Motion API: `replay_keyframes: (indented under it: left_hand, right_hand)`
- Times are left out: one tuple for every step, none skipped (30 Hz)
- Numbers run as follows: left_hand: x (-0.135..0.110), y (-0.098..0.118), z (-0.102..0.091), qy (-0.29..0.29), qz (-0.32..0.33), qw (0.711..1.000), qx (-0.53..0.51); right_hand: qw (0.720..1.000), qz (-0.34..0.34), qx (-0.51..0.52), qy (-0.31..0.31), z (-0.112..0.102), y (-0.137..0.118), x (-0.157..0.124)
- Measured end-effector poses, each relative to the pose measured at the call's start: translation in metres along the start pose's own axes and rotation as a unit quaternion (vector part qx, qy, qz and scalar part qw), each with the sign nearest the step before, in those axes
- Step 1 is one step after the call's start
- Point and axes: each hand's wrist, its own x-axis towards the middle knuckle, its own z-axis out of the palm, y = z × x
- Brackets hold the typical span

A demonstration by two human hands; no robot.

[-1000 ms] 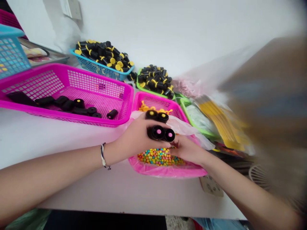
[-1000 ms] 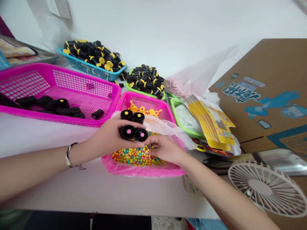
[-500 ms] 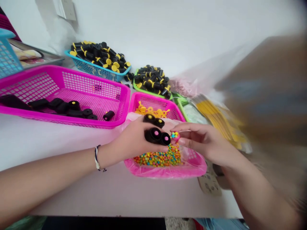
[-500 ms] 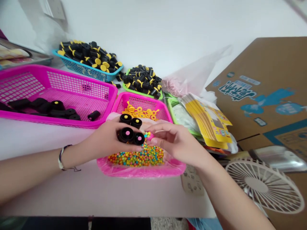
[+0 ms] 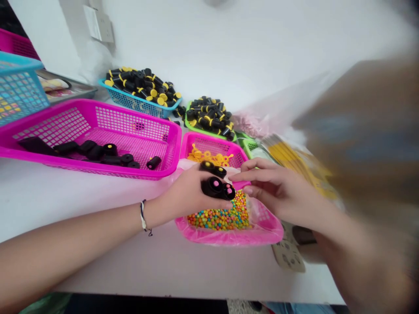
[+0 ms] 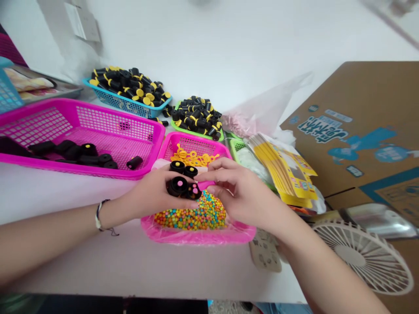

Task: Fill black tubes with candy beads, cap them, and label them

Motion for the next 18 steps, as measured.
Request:
replay_keyframes:
  left_hand:
    - [0.0,0.0,0.0,0.001,-0.002,1.0,0.0]
    - [0.0,0.0,0.0,0.003,-0.004,1.0,0.002]
    - [-0.001,0.0,0.0,0.003,-0.007,1.0,0.004]
    - [-0.001,0.0,-0.001,0.005,-0.011,1.0,0.006]
    - [-0.001,0.0,-0.001,0.007,-0.014,1.0,0.007]
    - [-0.001,0.001,-0.001,0.008,-0.015,1.0,0.007]
    - [-0.001,0.001,-0.002,0.011,-0.015,1.0,0.005]
    - [-0.001,0.001,-0.002,0.014,-0.015,1.0,0.002]
    - [-0.001,0.002,-0.003,0.016,-0.017,1.0,-0.003]
    - [-0.001,0.002,-0.003,0.016,-0.022,1.0,-0.008]
    - [-0.001,0.002,-0.003,0.014,-0.028,0.999,-0.013]
    - [0.0,0.003,-0.003,0.012,-0.033,0.999,-0.017]
    - [0.0,0.003,-0.003,0.012,-0.035,0.999,-0.02]
    - [0.0,0.003,-0.003,0.012,-0.035,0.999,-0.022]
    - [0.001,0.003,-0.003,0.014,-0.032,0.999,-0.022]
    - [0.001,0.002,-0.002,0.018,-0.028,0.999,-0.022]
    - [0.001,0.002,-0.002,0.022,-0.025,0.999,-0.021]
    - [0.001,0.002,-0.003,0.024,-0.023,0.999,-0.022]
  right_hand:
    - [1.0,0.005,-0.002,0.001,-0.002,-0.002,0.0]
    - [1.0,0.011,-0.005,0.002,-0.005,-0.003,0.0]
    - [1.0,0.018,-0.011,0.004,-0.007,-0.004,-0.001]
    - [0.999,0.025,-0.021,0.005,-0.01,-0.003,-0.002]
    - [0.999,0.033,-0.034,0.001,-0.011,-0.002,-0.003]
    - [0.998,0.043,-0.049,-0.014,-0.01,0.0,-0.004]
    - [0.995,0.063,-0.07,-0.043,-0.008,0.004,-0.005]
    - [0.988,0.094,-0.095,-0.079,-0.004,0.008,-0.006]
    - [0.977,0.132,-0.122,-0.116,0.003,0.014,-0.008]
    - [0.963,0.171,-0.149,-0.147,0.012,0.02,-0.009]
    - [0.949,0.206,-0.172,-0.167,0.022,0.026,-0.01]
    - [0.938,0.231,-0.187,-0.177,0.033,0.032,-0.011]
    - [0.933,0.243,-0.192,-0.181,0.044,0.037,-0.012]
    - [0.934,0.243,-0.189,-0.183,0.053,0.041,-0.012]
    - [0.936,0.237,-0.181,-0.186,0.061,0.044,-0.012]
    - [0.941,0.227,-0.169,-0.187,0.068,0.045,-0.011]
    - [0.947,0.212,-0.154,-0.186,0.072,0.045,-0.009]
    - [0.954,0.196,-0.138,-0.183,0.075,0.044,-0.007]
